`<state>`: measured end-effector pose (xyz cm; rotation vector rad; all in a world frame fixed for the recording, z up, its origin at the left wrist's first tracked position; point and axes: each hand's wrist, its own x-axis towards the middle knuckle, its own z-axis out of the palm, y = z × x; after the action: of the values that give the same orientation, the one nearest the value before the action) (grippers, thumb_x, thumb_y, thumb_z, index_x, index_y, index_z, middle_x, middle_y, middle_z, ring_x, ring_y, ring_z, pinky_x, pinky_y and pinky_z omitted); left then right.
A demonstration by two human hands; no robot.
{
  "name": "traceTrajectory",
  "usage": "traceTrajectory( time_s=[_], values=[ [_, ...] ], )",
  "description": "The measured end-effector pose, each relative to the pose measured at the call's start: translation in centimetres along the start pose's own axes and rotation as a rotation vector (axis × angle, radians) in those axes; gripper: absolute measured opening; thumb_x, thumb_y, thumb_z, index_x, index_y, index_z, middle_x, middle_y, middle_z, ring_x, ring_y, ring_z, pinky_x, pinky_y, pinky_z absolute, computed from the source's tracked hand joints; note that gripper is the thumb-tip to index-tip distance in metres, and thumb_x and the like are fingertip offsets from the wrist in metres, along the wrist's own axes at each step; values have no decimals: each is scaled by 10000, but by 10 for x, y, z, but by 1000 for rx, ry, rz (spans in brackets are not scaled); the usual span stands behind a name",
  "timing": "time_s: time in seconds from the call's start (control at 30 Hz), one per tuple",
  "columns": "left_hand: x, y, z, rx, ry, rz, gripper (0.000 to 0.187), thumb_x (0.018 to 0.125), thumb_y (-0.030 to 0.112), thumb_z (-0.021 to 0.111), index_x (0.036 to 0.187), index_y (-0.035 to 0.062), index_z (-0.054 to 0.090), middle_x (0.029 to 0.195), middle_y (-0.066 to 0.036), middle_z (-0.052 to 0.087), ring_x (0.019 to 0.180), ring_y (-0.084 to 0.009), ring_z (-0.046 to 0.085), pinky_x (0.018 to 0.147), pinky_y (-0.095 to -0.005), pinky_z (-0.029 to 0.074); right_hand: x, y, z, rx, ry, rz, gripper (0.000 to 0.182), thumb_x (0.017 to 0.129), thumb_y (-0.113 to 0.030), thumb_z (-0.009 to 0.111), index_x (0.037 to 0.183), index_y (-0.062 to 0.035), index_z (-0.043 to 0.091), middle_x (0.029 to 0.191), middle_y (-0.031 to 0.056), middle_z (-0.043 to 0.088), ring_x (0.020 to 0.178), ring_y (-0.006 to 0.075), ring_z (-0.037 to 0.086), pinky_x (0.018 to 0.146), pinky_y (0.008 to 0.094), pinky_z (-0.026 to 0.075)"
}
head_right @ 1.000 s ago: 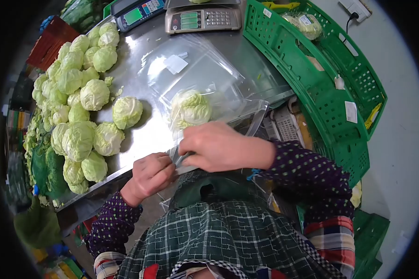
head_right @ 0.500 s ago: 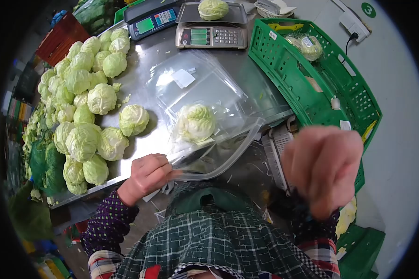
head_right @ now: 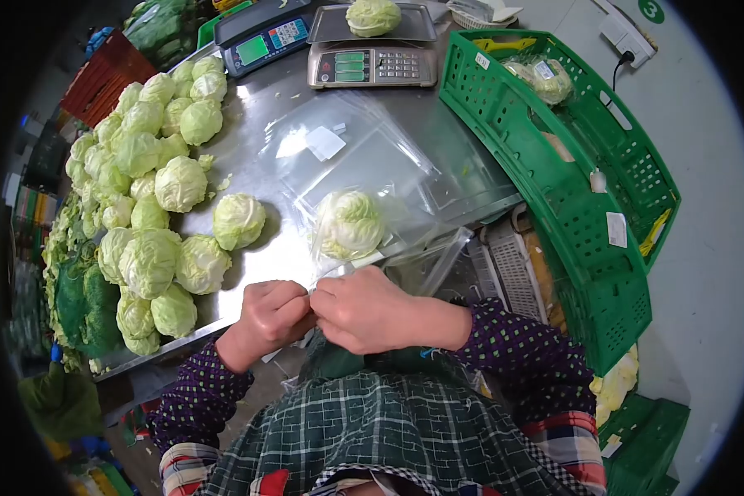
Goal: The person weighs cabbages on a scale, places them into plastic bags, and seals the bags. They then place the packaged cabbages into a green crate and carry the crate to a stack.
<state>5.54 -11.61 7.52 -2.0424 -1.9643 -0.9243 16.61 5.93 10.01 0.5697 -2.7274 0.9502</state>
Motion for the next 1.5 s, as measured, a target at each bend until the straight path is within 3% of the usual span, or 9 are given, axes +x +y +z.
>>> traceTrajectory(
  time_s=[0.1,0.2,0.27,0.33,0.4,0.6,0.73,0.93,1.5],
  values=[
    [7,-3,-3,9,65,6,263,604,98,764,673,74,512,697,-29,505,542,-167,539,465,-290,456,-10,-22,-68,686,-186,201,90,773,-14,623,759,-20,534,710,54,575,579,126,525,530,295,410],
    [-1,-5,-12,36,77,-17,264,627,118,798,720,63,557,734,-39,543,602,-179,584,515,-292,498,-87,-22,-155,923,644,-69,91,760,-81,636,797,-28,572,737,56,597,647,160,570,610,321,452],
    [-6,-6,-18,50,132,38,307,634,145,816,840,37,615,816,-69,590,688,-223,624,591,-309,530,-150,3,-174,469,928,470,126,751,-126,645,822,-34,597,755,57,611,692,182,601,664,339,480],
    [-24,-10,-19,11,187,-25,599,603,273,866,1055,-7,589,953,-131,604,813,-284,642,705,-346,551,-215,48,-127,29,288,1208,171,742,-170,655,847,-39,622,773,58,625,737,205,631,717,356,508],
    [-47,-22,-4,-17,252,-218,913,565,361,880,1269,-36,455,1200,-224,539,1063,-349,583,883,-408,501,-311,80,-45,-426,-926,922,321,687,-249,737,889,-9,667,833,185,661,831,354,643,762,473,492],
    [-31,-48,43,-301,-18,-549,1197,579,451,853,1447,-41,190,1461,-281,272,1336,-407,315,1084,-436,300,-100,105,1,-106,282,659,502,768,-164,698,1232,-63,535,909,142,622,827,282,600,723,367,489],
    [-39,-58,70,-272,110,-289,579,826,317,678,1223,-79,536,1187,-238,587,1073,-347,586,910,-387,465,-15,109,1,-270,195,119,467,778,-157,672,1219,-73,542,1043,167,623,1042,307,582,871,364,479],
    [-40,-49,98,-1137,775,-1465,405,1008,290,367,943,-18,622,924,-115,656,568,-165,622,595,-281,531,-64,142,48,1453,413,942,227,954,-96,481,1121,49,534,973,110,655,774,172,642,716,283,514],
    [-66,-81,107,-1407,881,-1745,372,987,324,403,859,-11,500,758,-176,611,502,-257,600,471,-367,573,37,202,44,124,389,938,248,798,-134,683,945,34,576,634,102,569,488,102,507,528,270,458]
  ],
)
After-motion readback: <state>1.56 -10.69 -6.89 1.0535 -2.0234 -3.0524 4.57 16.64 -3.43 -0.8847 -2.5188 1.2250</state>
